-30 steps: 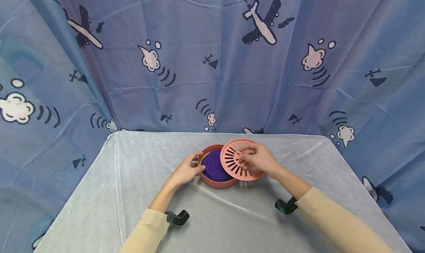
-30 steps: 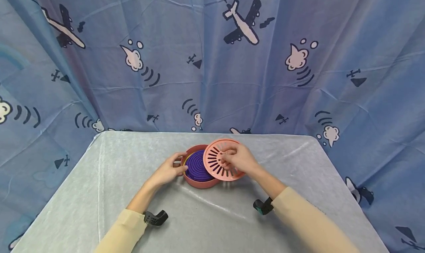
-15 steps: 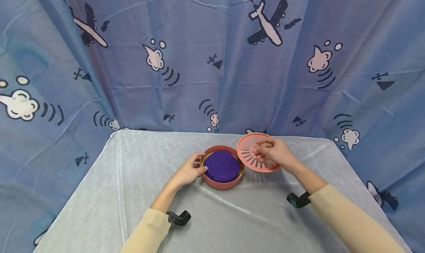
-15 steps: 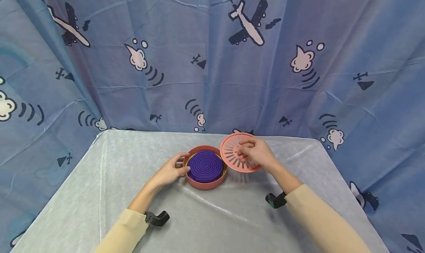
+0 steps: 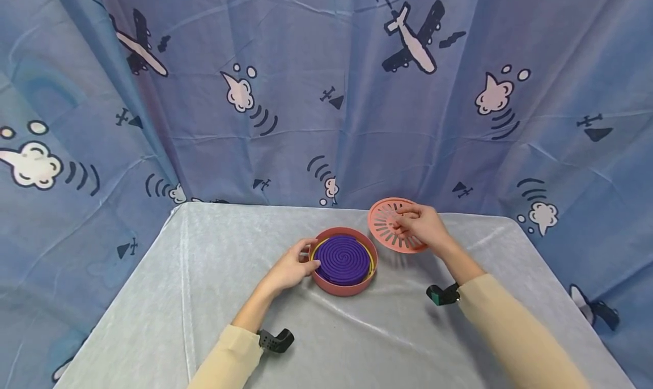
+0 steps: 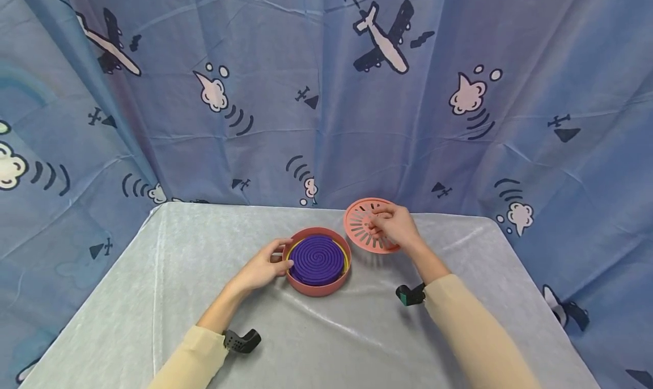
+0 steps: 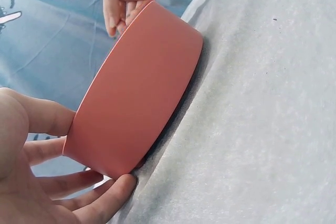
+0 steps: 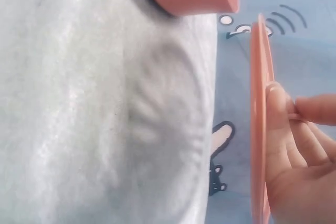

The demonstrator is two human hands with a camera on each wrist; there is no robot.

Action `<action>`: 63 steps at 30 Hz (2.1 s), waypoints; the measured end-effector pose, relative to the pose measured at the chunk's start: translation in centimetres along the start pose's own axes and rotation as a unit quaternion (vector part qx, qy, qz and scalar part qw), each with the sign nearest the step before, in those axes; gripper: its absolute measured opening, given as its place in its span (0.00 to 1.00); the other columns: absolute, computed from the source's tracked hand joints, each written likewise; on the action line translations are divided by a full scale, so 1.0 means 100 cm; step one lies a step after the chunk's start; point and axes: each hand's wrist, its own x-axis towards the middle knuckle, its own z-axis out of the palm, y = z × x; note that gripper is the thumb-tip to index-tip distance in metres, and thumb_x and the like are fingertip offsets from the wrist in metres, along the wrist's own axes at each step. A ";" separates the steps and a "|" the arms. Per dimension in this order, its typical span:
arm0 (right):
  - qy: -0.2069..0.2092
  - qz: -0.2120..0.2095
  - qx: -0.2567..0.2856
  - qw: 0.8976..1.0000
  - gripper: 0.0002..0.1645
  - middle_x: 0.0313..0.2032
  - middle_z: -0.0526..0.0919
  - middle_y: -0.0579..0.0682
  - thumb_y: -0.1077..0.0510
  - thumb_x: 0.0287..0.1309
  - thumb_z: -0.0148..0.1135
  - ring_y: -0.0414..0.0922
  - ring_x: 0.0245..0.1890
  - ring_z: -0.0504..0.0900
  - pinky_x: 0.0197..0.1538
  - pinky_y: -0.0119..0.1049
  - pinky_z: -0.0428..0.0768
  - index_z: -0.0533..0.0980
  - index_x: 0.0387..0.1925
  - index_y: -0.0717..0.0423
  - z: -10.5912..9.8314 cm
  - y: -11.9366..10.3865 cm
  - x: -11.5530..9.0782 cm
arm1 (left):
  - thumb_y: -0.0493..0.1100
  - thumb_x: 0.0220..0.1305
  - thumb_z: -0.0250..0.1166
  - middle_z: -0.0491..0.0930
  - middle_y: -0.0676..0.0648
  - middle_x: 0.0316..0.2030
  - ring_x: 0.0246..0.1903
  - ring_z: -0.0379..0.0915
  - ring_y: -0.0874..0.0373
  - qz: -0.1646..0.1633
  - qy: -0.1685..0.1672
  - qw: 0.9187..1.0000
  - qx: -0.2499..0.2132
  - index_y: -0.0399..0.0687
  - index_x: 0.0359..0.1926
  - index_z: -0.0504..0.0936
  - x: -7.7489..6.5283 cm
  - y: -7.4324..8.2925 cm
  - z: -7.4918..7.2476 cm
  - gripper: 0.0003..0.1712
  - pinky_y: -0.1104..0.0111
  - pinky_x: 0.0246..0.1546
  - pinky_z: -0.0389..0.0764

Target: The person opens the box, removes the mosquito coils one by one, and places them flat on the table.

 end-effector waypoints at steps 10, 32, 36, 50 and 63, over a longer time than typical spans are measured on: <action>0.030 0.010 -0.021 0.999 0.23 0.40 0.87 0.64 0.61 0.73 0.57 0.45 0.29 0.87 0.36 0.39 0.87 0.71 0.63 0.70 0.020 0.028 0.028 | 0.40 0.71 0.63 0.68 0.33 0.67 0.59 0.75 0.43 0.008 0.000 1.000 0.001 0.46 0.72 0.68 -0.001 -0.002 0.000 0.31 0.60 0.48 0.84; 0.027 0.022 -0.025 0.999 0.27 0.45 0.84 0.69 0.66 0.70 0.58 0.48 0.31 0.88 0.36 0.39 0.88 0.67 0.66 0.73 0.030 0.047 0.025 | 0.40 0.72 0.63 0.68 0.33 0.67 0.58 0.75 0.44 0.011 -0.010 1.000 0.001 0.45 0.73 0.67 -0.001 -0.005 0.007 0.31 0.61 0.47 0.84; 0.032 0.020 -0.065 0.997 0.26 0.49 0.82 0.69 0.64 0.71 0.57 0.52 0.35 0.88 0.38 0.40 0.88 0.68 0.66 0.71 0.023 0.039 0.019 | 0.40 0.71 0.63 0.68 0.33 0.67 0.58 0.75 0.43 0.015 -0.010 1.000 -0.001 0.45 0.73 0.67 0.001 -0.004 0.006 0.31 0.62 0.47 0.84; 0.011 -0.043 -0.205 0.978 0.19 0.43 0.84 0.63 0.58 0.71 0.60 0.53 0.39 0.84 0.36 0.40 0.80 0.78 0.57 0.65 0.012 0.003 -0.009 | 0.38 0.71 0.63 0.67 0.32 0.67 0.59 0.74 0.41 0.004 0.002 1.000 -0.015 0.45 0.72 0.68 0.001 -0.001 0.002 0.31 0.59 0.48 0.85; -0.030 -0.083 -0.209 0.974 0.20 0.49 0.85 0.57 0.53 0.72 0.61 0.53 0.49 0.83 0.50 0.47 0.82 0.79 0.58 0.60 0.030 -0.037 -0.032 | 0.39 0.71 0.63 0.67 0.34 0.68 0.60 0.74 0.42 -0.003 0.002 1.000 -0.009 0.45 0.73 0.68 0.000 0.000 0.002 0.31 0.61 0.47 0.84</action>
